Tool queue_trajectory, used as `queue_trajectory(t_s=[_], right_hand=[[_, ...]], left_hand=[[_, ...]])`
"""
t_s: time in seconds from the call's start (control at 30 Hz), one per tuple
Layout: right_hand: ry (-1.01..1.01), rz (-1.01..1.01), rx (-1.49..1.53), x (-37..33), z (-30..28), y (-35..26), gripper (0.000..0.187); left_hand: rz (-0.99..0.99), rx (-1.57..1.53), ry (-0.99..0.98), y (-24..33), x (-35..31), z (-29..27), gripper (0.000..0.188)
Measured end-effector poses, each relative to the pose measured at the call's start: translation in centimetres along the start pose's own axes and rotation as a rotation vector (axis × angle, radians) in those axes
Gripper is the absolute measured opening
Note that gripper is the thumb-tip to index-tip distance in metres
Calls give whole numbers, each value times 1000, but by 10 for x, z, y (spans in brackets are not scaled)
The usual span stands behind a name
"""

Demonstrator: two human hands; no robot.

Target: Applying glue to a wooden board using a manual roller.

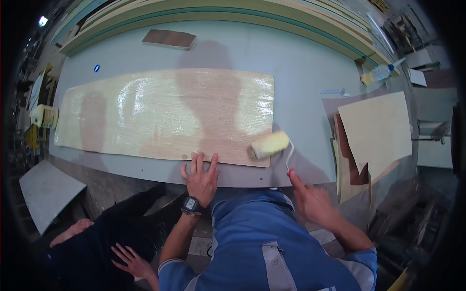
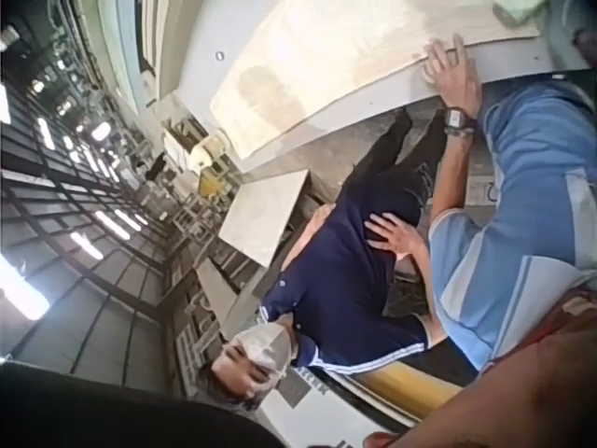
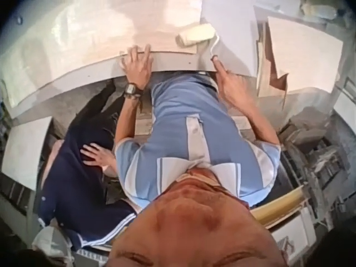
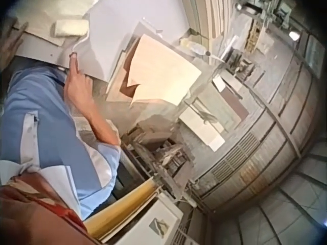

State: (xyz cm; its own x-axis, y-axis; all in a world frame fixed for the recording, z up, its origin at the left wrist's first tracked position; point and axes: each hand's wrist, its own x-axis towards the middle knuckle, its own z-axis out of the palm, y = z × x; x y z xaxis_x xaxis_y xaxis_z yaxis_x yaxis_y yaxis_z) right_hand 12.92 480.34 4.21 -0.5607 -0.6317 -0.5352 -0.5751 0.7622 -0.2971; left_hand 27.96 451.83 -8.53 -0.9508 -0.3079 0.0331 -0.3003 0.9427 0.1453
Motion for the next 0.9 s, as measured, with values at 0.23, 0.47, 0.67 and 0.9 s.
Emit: queue_trajectory(t_s=[0.23,0.47,0.67,0.9], right_hand=[[201,10,94,48,11,-23,63],[141,10,-47,-41,43,-17,70],[16,-323,-354,56,-55,27,66],[-72,-701,-400,218,-88,-104,68]], left_hand=[[70,-66,18,-5,8,-2,55],[84,-79,-16,-11,1,-3,64],[-44,-138,-60,2,-12,-5,76],[-283,-229,41,35,-15,-13,64]])
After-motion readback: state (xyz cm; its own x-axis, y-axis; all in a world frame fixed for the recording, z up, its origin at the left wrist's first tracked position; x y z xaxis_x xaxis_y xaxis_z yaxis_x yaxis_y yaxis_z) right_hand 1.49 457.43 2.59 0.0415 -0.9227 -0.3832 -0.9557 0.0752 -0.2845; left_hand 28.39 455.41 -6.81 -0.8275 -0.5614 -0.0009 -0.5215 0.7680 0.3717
